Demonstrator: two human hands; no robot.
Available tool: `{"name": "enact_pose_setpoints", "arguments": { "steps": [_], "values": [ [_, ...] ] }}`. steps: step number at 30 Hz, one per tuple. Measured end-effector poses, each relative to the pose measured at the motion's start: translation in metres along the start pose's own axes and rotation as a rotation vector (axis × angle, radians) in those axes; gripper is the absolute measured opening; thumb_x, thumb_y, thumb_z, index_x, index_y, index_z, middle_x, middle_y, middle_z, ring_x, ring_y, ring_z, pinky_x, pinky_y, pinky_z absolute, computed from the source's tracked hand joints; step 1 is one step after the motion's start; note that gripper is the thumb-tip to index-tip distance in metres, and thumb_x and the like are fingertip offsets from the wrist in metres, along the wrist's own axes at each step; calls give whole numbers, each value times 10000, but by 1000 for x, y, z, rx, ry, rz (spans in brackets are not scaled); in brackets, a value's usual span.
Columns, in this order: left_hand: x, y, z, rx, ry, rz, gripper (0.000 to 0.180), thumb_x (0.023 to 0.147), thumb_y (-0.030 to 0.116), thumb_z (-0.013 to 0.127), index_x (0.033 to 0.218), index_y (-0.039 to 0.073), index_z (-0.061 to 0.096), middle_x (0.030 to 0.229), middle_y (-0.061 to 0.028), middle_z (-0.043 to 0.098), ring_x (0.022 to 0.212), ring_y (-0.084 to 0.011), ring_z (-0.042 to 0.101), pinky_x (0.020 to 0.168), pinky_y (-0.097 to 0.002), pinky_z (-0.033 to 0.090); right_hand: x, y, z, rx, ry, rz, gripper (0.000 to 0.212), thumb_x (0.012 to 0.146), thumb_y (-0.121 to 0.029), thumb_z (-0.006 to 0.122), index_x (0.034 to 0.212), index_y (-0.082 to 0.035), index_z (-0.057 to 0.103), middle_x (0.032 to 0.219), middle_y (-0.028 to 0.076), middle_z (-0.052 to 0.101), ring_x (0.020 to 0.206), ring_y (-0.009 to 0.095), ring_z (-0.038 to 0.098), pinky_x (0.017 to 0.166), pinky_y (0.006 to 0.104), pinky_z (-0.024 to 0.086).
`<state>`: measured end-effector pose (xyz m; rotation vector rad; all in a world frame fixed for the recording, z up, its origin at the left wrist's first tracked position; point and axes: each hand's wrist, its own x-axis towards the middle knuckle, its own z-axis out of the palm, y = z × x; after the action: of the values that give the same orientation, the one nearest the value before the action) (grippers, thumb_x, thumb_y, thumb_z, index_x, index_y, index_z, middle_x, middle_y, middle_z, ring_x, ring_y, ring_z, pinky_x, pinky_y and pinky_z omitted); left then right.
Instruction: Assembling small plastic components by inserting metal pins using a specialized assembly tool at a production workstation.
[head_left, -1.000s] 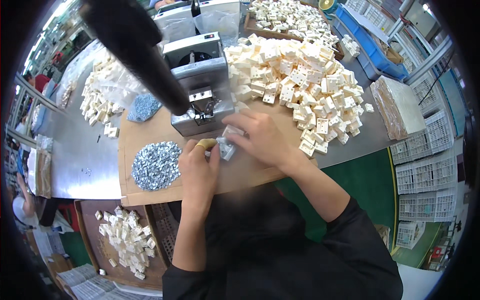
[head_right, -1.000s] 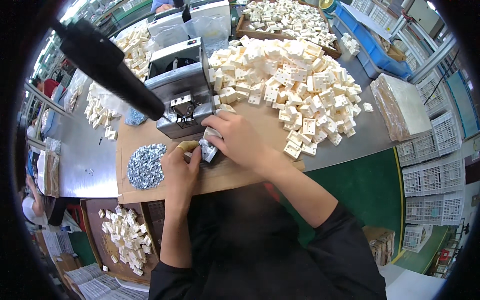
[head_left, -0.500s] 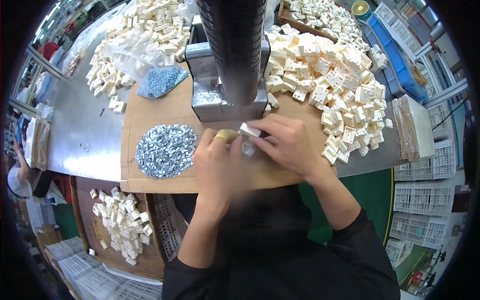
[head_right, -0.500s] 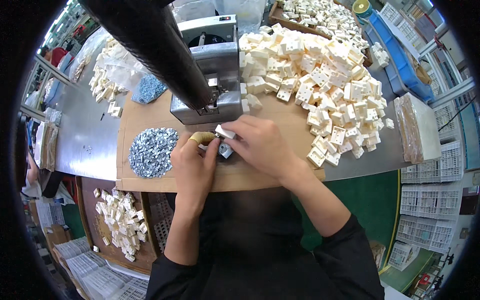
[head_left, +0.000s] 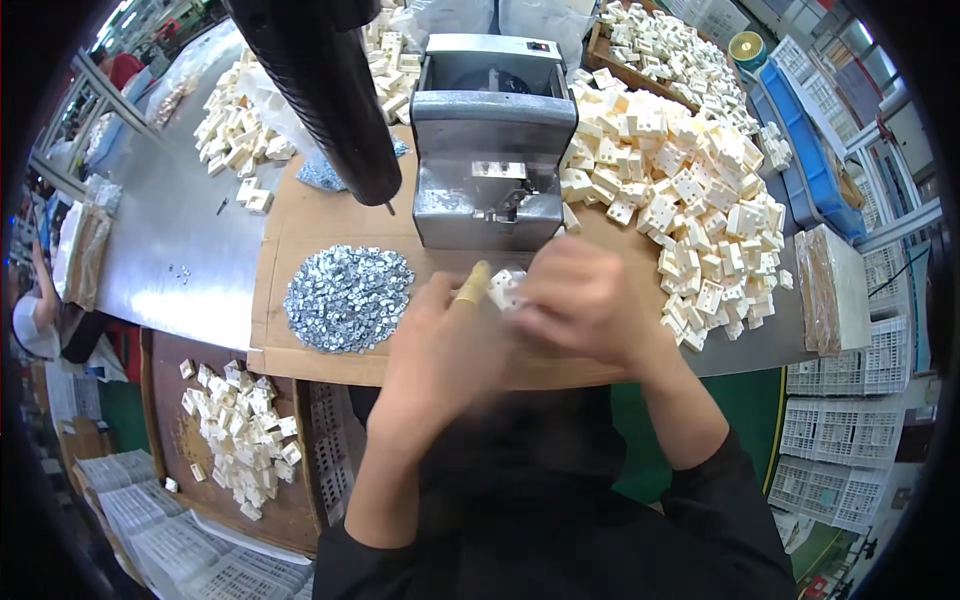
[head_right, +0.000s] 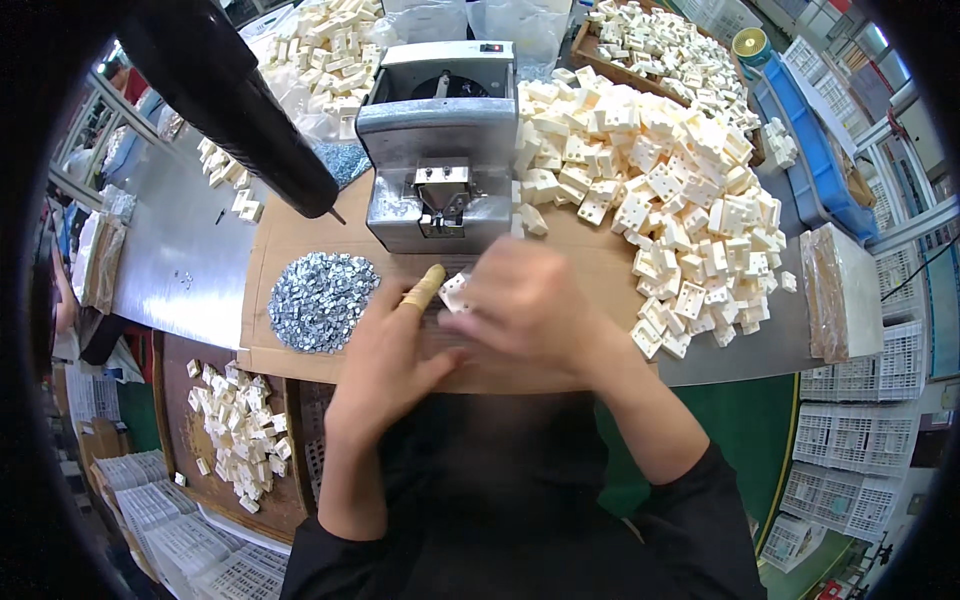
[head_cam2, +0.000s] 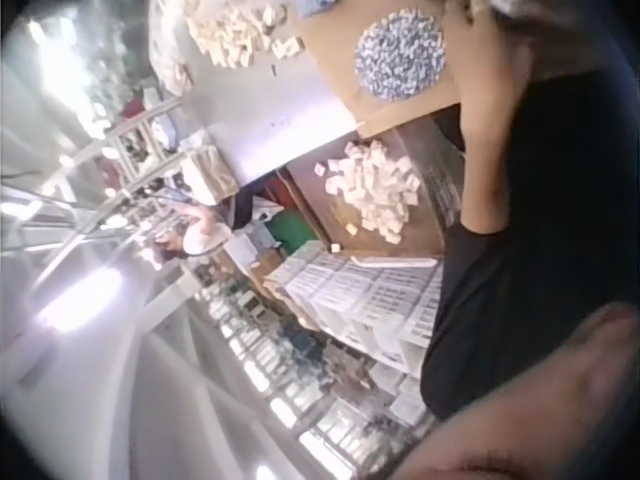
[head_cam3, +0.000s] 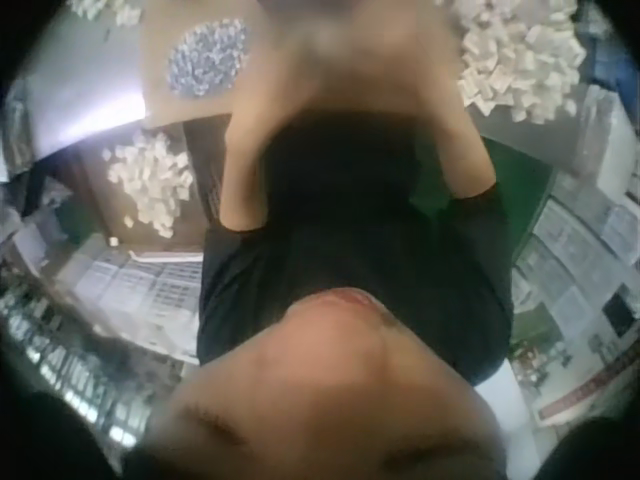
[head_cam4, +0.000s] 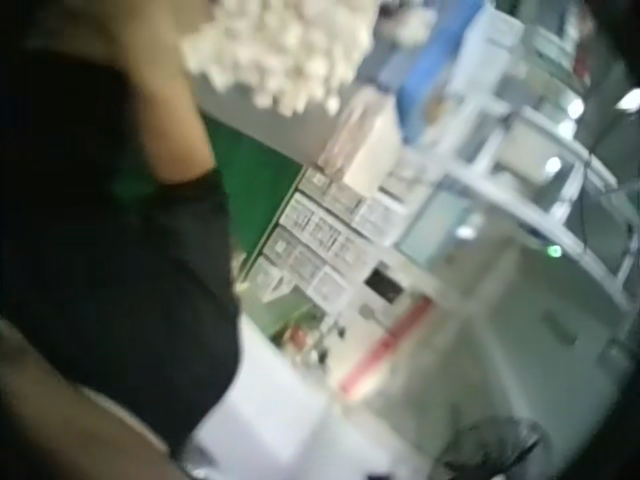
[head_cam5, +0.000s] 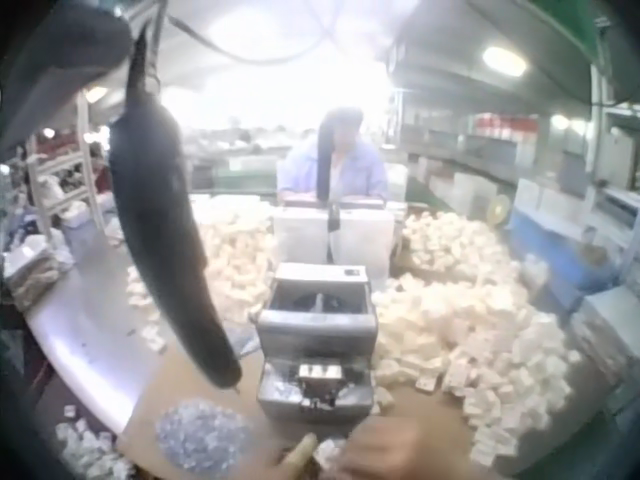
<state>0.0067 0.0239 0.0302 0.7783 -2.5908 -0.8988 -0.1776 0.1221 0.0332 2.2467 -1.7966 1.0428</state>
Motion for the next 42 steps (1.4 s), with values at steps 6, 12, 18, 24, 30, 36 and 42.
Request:
{"name": "enact_pose_setpoints", "arguments": {
  "steps": [6, 12, 18, 24, 30, 36, 42],
  "values": [
    [7, -9, 35, 149, 203, 134, 661, 715, 263, 817, 1303, 17, 640, 1038, -120, 618, 998, -318, 604, 897, -452, 460, 124, -20, 11, 705, 397, 128, 655, 813, -298, 835, 1334, -26, 546, 1265, 143, 600, 1102, 235, 625, 930, 394, 516],
    [17, -14, 3, 109, -3, 193, 588, 713, 220, 855, 1228, 30, 642, 1161, -150, 624, 1066, -356, 607, 909, -438, 468, 181, -5, 9, 949, 481, 179, 540, 867, -391, 715, 1214, -16, 542, 1102, 123, 608, 929, 208, 630, 798, 365, 529],
    [19, -29, 8, -11, 98, 256, 529, 752, 263, 863, 1189, 33, 672, 1041, -116, 630, 967, -327, 615, 852, -423, 483, 141, 9, -25, 1237, 610, 174, 513, 921, -485, 595, 1095, -5, 538, 939, 103, 616, 755, 181, 636, 667, 337, 542],
    [21, -29, 7, 41, 112, 291, 432, 749, 227, 863, 1106, 41, 707, 941, -96, 607, 842, -303, 607, 762, -410, 486, 121, 21, -3, 1002, 750, 285, 844, 911, -871, 305, 909, -67, 559, 733, 64, 561, 564, 188, 555, 622, 355, 498],
    [20, -29, 10, 10, 123, 264, 444, 747, 218, 862, 1119, 35, 704, 936, -98, 602, 845, -292, 609, 748, -405, 477, 100, 24, -4, 840, 735, 200, 761, 978, -778, 336, 1483, -208, 321, 780, 68, 560, 558, 174, 564, 569, 350, 512],
    [21, -30, 9, -18, 106, 253, 447, 751, 225, 866, 1126, 38, 712, 939, -94, 599, 847, -277, 606, 757, -400, 483, 98, 29, 3, 858, 755, 177, 765, 991, -761, 332, 1545, -244, 234, 781, 72, 562, 554, 172, 568, 564, 348, 520],
    [22, -30, 8, -3, 132, 267, 440, 747, 226, 869, 1119, 46, 717, 918, -96, 588, 818, -281, 602, 731, -396, 488, 101, 27, 7, 905, 777, 181, 787, 996, -751, 334, 1559, -217, 201, 775, 79, 556, 553, 178, 567, 566, 353, 520]
  ]
}}
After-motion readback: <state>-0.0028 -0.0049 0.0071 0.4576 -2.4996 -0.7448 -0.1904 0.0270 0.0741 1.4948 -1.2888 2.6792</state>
